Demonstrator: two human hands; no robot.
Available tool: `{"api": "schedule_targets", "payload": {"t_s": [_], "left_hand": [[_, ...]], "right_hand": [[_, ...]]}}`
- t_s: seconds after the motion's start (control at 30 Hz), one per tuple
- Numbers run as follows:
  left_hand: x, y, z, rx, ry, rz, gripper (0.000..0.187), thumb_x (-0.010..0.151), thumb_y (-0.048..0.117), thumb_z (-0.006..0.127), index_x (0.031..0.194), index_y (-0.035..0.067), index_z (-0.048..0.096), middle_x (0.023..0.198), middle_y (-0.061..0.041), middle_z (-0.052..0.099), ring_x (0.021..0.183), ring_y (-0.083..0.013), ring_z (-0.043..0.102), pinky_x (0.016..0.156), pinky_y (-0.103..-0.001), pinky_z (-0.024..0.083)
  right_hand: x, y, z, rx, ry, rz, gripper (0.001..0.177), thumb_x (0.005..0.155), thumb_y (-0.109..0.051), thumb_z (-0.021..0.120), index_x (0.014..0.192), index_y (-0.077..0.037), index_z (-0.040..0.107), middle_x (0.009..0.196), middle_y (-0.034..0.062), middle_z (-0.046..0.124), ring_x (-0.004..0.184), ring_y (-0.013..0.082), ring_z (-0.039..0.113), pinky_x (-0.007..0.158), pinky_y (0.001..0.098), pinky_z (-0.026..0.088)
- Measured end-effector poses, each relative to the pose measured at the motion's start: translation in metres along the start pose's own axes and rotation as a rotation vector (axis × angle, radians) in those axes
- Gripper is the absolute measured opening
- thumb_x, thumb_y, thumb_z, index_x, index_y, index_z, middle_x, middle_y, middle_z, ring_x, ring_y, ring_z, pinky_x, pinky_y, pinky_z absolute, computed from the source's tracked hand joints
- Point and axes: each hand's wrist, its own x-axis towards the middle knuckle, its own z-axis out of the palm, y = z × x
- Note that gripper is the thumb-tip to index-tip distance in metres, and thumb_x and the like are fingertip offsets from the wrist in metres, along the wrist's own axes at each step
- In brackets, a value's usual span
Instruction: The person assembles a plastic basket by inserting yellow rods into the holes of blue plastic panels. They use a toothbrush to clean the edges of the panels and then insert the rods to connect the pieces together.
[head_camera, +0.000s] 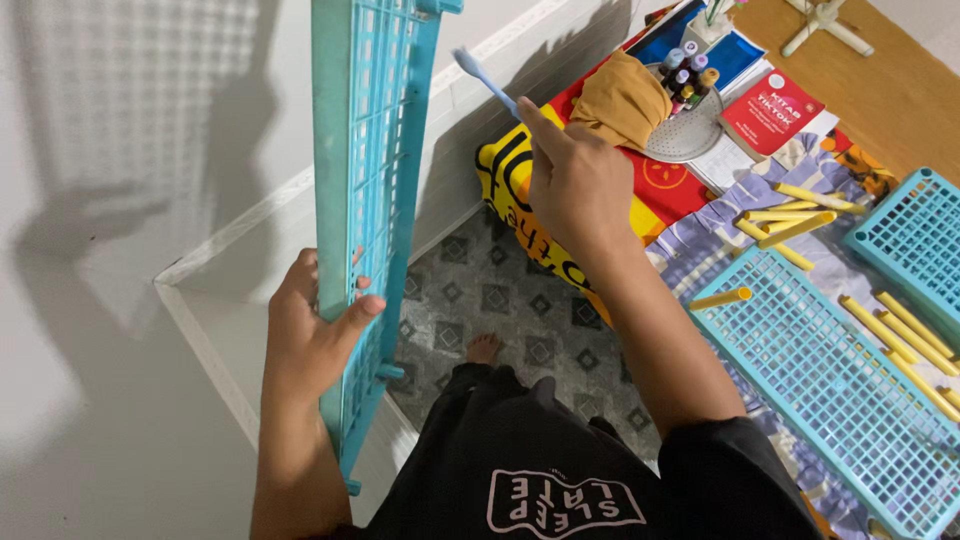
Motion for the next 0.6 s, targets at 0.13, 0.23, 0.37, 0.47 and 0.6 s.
{"api": "schedule_targets", "payload": {"t_s": [0.13, 0.23, 0.37, 0.47, 0.6], "left_hand": [[-0.009, 0.004, 0.001, -0.106, -0.025, 0.02, 0.077, 0.08, 0.058, 0.079, 0.127, -0.001, 0.063, 0.103, -0.011, 0.071, 0.099, -0.0186, 0.072, 0.084, -0.034, 0.061], [-0.017, 0.007, -0.005, -0.141, -0.062, 0.035, 0.082, 0.08, 0.061, 0.077, 0.131, -0.002, 0.062, 0.106, -0.013, 0.073, 0.102, -0.0204, 0.072, 0.088, -0.036, 0.061], [-0.023, 0.006, -0.011, -0.176, -0.089, 0.039, 0.09, 0.079, 0.063, 0.077, 0.137, -0.003, 0.056, 0.121, -0.014, 0.07, 0.106, -0.0223, 0.073, 0.082, -0.038, 0.064], [-0.017, 0.001, -0.001, 0.006, 0.007, -0.052, 0.079, 0.078, 0.061, 0.075, 0.125, -0.002, 0.064, 0.094, -0.014, 0.074, 0.089, -0.0218, 0.075, 0.079, -0.036, 0.063], [-0.009, -0.004, 0.005, 0.021, 0.005, -0.073, 0.076, 0.079, 0.06, 0.075, 0.12, -0.003, 0.065, 0.096, -0.012, 0.074, 0.088, -0.0217, 0.075, 0.077, -0.036, 0.063]], "right_hand": [[0.016, 0.009, 0.018, -0.042, 0.155, -0.184, 0.045, 0.1, -0.011, 0.07, 0.143, -0.022, 0.067, 0.076, 0.0049, 0.055, 0.058, 0.023, 0.056, 0.051, 0.0391, 0.045], [0.03, 0.017, 0.025, -0.098, 0.181, -0.239, 0.053, 0.097, -0.008, 0.069, 0.148, -0.024, 0.063, 0.076, 0.0026, 0.054, 0.059, 0.0205, 0.057, 0.051, 0.037, 0.046], [0.039, 0.013, 0.022, -0.155, 0.1, -0.238, 0.049, 0.099, -0.011, 0.066, 0.146, -0.024, 0.065, 0.075, 0.0045, 0.057, 0.056, 0.0205, 0.059, 0.049, 0.0371, 0.047], [0.036, 0.004, 0.01, -0.245, -0.082, -0.145, 0.047, 0.095, -0.012, 0.061, 0.14, -0.023, 0.068, 0.073, 0.009, 0.063, 0.056, 0.0257, 0.063, 0.049, 0.0418, 0.049], [0.021, -0.006, -0.013, -0.149, -0.217, 0.002, 0.043, 0.094, -0.013, 0.058, 0.136, -0.021, 0.069, 0.074, 0.0135, 0.066, 0.067, 0.0336, 0.067, 0.058, 0.0499, 0.051]]}}
